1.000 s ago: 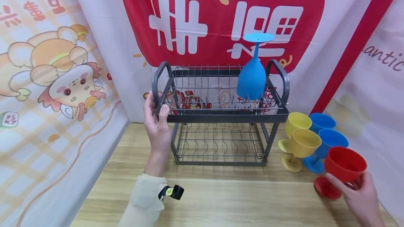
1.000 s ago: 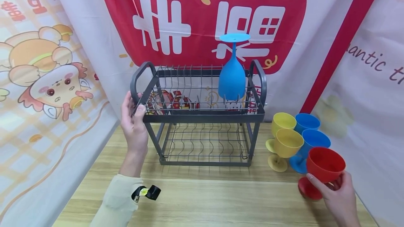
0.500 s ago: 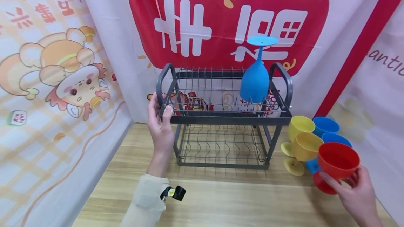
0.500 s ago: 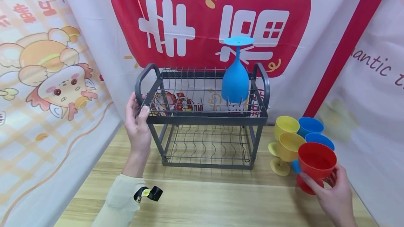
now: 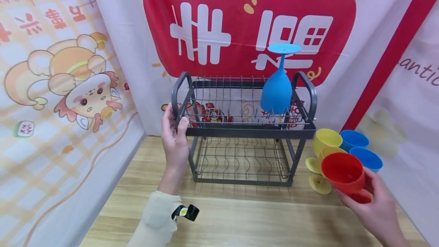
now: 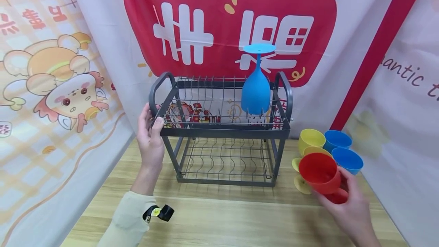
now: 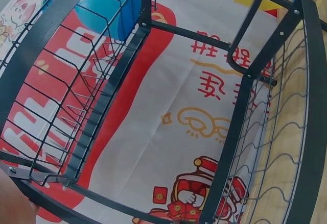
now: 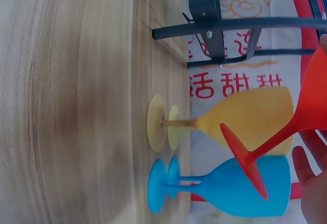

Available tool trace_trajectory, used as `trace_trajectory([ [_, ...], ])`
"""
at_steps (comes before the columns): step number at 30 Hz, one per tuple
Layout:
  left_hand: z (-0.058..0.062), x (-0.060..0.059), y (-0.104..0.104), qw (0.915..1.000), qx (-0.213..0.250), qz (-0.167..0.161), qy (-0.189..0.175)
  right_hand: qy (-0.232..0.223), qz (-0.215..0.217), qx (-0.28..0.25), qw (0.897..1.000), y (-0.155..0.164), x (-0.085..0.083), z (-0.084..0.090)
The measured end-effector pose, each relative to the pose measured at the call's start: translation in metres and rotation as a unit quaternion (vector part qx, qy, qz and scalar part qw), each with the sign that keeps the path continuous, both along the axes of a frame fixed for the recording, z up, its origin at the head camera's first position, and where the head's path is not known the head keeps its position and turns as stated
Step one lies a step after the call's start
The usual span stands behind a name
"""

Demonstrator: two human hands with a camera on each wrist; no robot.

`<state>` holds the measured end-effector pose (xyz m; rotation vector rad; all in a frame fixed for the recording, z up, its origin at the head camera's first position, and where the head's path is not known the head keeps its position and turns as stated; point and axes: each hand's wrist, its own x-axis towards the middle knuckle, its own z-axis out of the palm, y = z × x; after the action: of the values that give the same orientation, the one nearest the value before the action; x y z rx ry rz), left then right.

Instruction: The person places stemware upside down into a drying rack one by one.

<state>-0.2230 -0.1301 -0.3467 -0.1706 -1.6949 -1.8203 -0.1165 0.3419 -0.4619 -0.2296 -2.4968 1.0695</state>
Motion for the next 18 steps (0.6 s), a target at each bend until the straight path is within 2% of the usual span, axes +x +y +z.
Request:
trace_trajectory([
  [4, -0.007, 0.003, -0.002, 0.9998, 0.002, 0.002, -0.022, 0.024, 0.026, 0.047, 0.998, -0.010, 0.001, 0.002],
  [7, -0.019, 0.008, -0.003, 0.9991, 0.009, 0.009, -0.040, 0.036, 0.045, 0.073, 0.996, -0.018, 0.002, 0.006],
  [10, -0.033, 0.014, -0.004, 0.9987, 0.016, 0.025, -0.041, 0.062, 0.073, 0.095, 0.991, -0.026, 0.001, 0.011],
  [15, -0.056, 0.026, -0.002, 0.9981, 0.001, 0.057, -0.026, 0.103, 0.135, 0.141, 0.975, -0.042, -0.005, 0.022],
  [18, -0.069, 0.034, 0.002, 0.9983, -0.022, 0.048, -0.023, 0.124, 0.163, 0.182, 0.962, -0.053, -0.010, 0.029],
])
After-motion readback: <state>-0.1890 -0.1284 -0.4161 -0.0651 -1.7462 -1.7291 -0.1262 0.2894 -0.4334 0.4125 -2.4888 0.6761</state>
